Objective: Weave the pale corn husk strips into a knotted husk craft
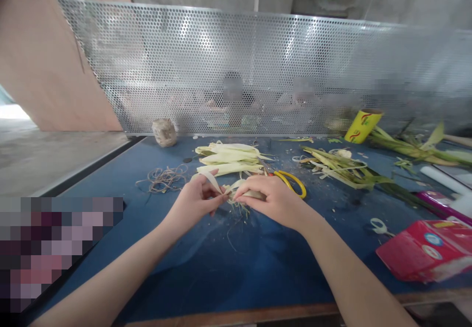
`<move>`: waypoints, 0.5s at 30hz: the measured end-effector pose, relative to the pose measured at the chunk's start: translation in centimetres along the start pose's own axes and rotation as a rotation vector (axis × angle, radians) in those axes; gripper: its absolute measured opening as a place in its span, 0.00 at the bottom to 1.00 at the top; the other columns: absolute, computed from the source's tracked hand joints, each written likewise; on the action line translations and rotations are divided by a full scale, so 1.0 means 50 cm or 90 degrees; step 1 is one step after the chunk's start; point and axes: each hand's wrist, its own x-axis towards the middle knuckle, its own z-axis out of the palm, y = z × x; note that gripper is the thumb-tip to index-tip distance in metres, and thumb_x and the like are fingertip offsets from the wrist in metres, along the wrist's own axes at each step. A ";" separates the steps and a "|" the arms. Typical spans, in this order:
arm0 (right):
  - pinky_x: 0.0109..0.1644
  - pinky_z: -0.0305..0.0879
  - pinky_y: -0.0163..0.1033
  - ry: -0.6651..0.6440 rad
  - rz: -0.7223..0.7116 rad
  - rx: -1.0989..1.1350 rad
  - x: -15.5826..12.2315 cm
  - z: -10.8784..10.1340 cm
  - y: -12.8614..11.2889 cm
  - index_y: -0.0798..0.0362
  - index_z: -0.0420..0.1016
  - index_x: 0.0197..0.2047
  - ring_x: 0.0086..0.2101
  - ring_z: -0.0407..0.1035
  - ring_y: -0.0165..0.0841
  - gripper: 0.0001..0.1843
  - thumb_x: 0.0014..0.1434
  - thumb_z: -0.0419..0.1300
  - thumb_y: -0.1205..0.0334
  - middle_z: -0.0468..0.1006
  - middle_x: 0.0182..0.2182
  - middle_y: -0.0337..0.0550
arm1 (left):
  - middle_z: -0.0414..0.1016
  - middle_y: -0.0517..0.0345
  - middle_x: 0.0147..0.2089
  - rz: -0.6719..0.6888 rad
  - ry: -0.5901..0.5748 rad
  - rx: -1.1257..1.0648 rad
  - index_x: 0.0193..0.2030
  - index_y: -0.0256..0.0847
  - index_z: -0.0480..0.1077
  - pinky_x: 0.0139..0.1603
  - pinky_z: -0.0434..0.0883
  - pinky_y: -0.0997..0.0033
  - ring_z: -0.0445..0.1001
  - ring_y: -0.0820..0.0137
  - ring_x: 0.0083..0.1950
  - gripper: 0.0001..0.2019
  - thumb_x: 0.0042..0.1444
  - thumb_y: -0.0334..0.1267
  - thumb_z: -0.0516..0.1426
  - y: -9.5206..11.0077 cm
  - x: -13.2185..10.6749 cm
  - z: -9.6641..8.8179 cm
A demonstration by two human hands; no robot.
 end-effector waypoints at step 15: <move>0.29 0.62 0.32 0.063 0.116 0.050 0.007 0.027 0.007 0.52 0.72 0.30 0.25 0.68 0.28 0.03 0.53 0.57 0.66 0.74 0.24 0.37 | 0.71 0.60 0.28 -0.002 -0.151 0.032 0.58 0.35 0.54 0.23 0.64 0.76 0.66 0.75 0.25 0.34 0.43 0.33 0.61 0.006 -0.018 0.005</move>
